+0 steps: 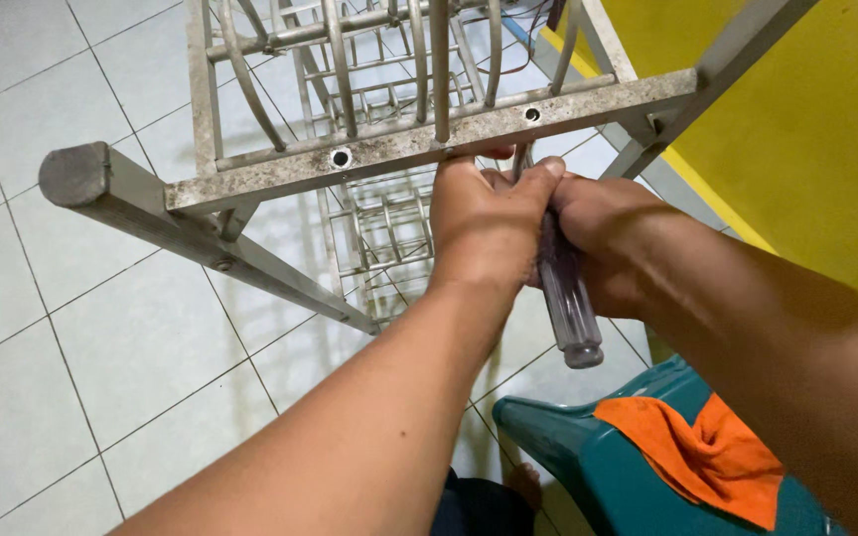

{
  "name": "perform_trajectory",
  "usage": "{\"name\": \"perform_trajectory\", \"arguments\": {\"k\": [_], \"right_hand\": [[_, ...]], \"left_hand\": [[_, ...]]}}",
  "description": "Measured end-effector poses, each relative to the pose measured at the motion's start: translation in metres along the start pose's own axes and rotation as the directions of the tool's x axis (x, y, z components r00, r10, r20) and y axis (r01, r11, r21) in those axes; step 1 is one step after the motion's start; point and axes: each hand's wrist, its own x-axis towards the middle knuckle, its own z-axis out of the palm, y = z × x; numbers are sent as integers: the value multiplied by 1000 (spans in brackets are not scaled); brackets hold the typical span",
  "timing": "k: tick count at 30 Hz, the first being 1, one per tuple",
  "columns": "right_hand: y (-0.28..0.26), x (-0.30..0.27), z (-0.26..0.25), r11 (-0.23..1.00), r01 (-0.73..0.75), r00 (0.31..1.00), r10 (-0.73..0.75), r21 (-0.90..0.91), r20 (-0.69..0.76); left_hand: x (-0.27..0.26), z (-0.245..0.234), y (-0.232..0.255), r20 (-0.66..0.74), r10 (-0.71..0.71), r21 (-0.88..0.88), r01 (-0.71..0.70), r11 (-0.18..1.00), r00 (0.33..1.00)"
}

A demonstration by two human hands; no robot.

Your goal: The person uses a screwdriver to remove screws and detach metal rods from a white dish rack. They place the removed rods and screws onto a nearby teal table.

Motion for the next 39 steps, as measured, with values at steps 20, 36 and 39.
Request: {"name": "perform_trajectory", "arguments": {"k": [20, 36, 39], "right_hand": [[-15, 40, -18, 952, -54, 998, 48, 301, 28], [-13, 67, -18, 961, -116, 965, 49, 250, 258], [-20, 70, -15, 971, -115, 976, 71, 212, 204]], "left_hand": [[-9, 7, 7, -165, -44, -61, 34, 998, 985], [0, -31, 30, 338, -336, -497, 469, 730, 879], [1, -32, 28, 346, -338, -500, 477, 723, 875]]}}
